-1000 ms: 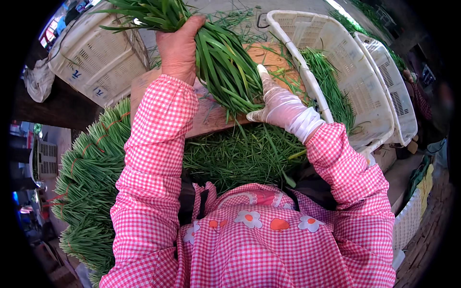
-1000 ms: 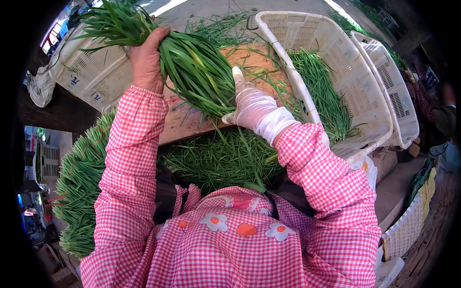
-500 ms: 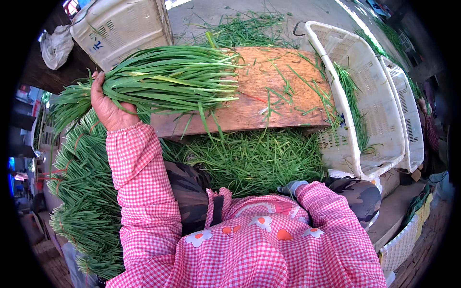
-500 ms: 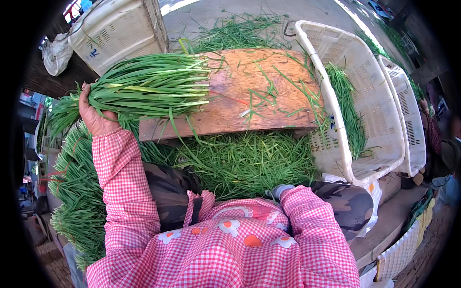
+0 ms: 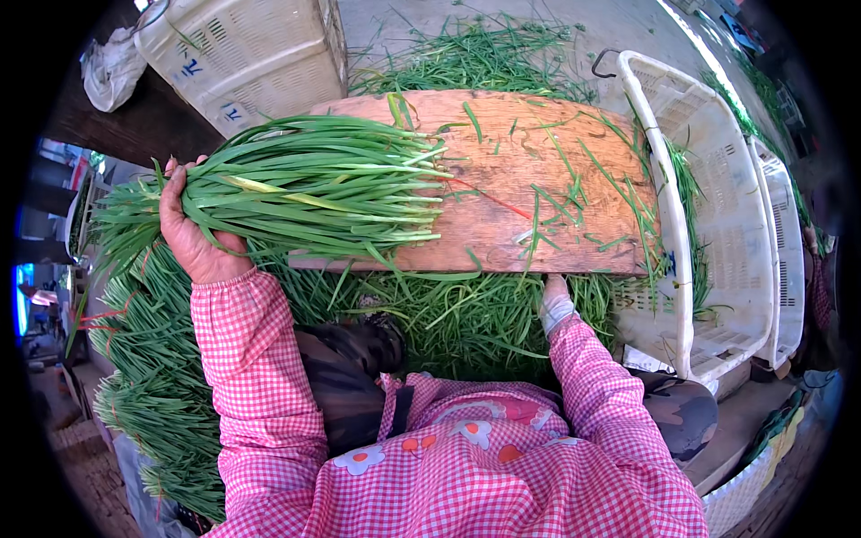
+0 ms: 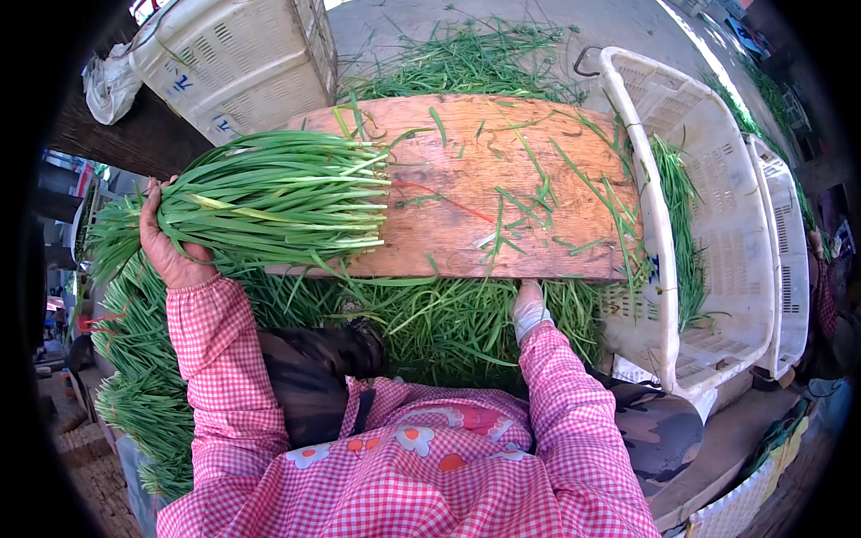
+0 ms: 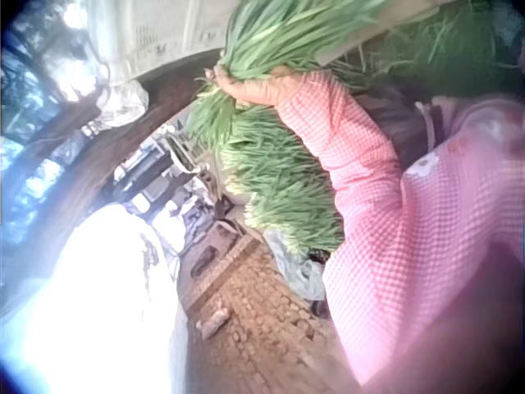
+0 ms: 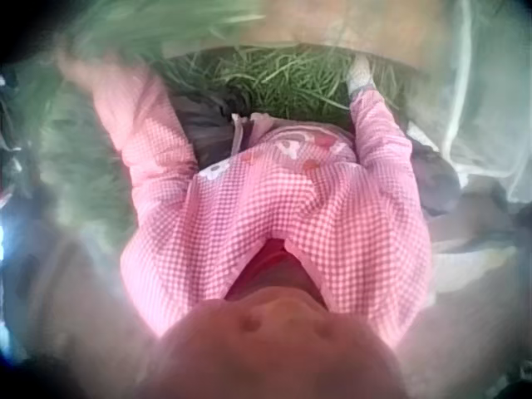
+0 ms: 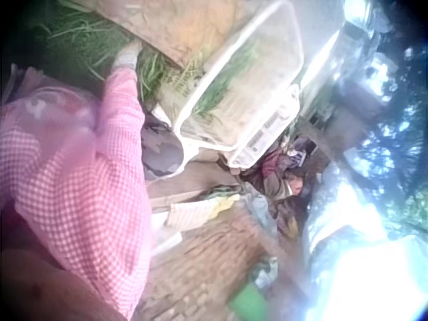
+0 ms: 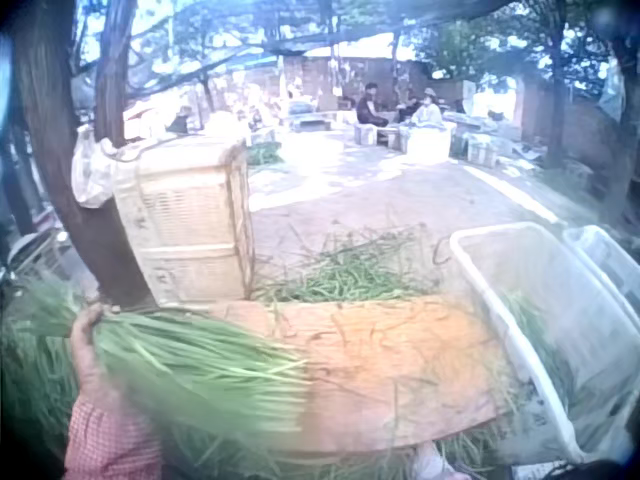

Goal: The person gathers green chives into a bundle by hand, wraps a red string around the base, and ties it securely before adding the bundle to a pile.

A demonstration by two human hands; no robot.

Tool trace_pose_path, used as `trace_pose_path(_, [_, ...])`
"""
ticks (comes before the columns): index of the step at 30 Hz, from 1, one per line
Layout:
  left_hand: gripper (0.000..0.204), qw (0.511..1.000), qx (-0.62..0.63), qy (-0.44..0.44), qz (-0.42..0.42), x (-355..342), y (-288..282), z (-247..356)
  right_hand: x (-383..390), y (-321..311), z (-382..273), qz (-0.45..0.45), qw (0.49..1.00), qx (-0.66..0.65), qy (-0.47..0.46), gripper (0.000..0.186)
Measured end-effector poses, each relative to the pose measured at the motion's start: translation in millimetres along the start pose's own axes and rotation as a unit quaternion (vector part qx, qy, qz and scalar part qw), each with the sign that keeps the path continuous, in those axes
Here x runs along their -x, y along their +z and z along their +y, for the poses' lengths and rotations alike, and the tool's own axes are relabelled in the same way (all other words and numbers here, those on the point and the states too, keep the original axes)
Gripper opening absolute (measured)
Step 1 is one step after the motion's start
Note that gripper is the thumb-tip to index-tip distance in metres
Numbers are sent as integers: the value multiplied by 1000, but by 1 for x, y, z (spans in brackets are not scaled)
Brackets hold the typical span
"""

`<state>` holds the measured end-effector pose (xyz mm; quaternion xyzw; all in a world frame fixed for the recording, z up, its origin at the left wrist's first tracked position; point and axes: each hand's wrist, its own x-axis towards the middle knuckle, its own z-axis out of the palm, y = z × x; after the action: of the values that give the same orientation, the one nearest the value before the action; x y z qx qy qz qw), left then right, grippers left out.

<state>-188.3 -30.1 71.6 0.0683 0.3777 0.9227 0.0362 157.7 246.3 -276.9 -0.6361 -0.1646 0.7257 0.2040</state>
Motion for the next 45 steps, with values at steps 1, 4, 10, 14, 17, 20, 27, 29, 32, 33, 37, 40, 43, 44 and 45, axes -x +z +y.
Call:
trace_pose_path(1, [25, 1000, 6, -9, 3, -3, -1, -1, -11, 7, -9, 23, 1000, 2, -17, 38])
trace_pose_path(4, [27, 999, -29, -9, 35, -1, 3, -1, -32, 8, -22, 72, 997, -1, -33, 37])
trace_pose_path(10, [26, 999, 5, -52, 7, 0, -10, 5, -69, 11, -32, 123, 992, -20, -37, 34])
trace_pose_path(14, [26, 997, -31, -54, -36, -6, -13, -9, -102, 7, -32, 151, 988, -31, -29, 32])
trace_pose_path(17, [27, 998, -18, -43, -28, -5, -14, -10, -122, 13, -35, 159, 986, -43, -27, 31])
trace_pose_path(20, [30, 988, 14, -120, -97, -8, -18, -7, -139, 21, -39, 165, 984, -55, -31, 29])
trace_pose_path(27, [30, 986, 61, -149, -54, 0, -19, -15, -150, 28, -43, 158, 986, -50, -28, 26])
trace_pose_path(29, [28, 992, 50, -104, -45, -1, -11, -23, -143, 28, -45, 155, 987, -44, -28, 26])
trace_pose_path(32, [24, 991, 58, -117, -19, -7, -21, -15, -128, 28, -46, 141, 989, -29, -28, 24])
trace_pose_path(33, [23, 996, 26, -75, 50, -6, -16, -25, -124, 25, -49, 138, 990, -23, -34, 24])
trace_pose_path(37, [25, 988, 59, -75, 123, -9, -16, -20, -99, 26, -53, 98, 995, 0, -33, 22])
trace_pose_path(40, [29, 985, 81, -80, 130, -6, -6, -21, -64, 23, -45, 63, 997, 28, -36, 21])
trace_pose_path(43, [35, 984, 98, -69, 135, -6, -2, -21, -13, 26, -28, 2, 996, 90, -27, 20])
trace_pose_path(44, [35, 984, 100, -72, 125, -5, 2, -22, 7, 24, -23, -26, 992, 121, -27, 20])
trace_pose_path(45, [33, 986, 117, -78, 88, -5, 3, -20, 33, 27, -18, -57, 984, 165, -25, 19])
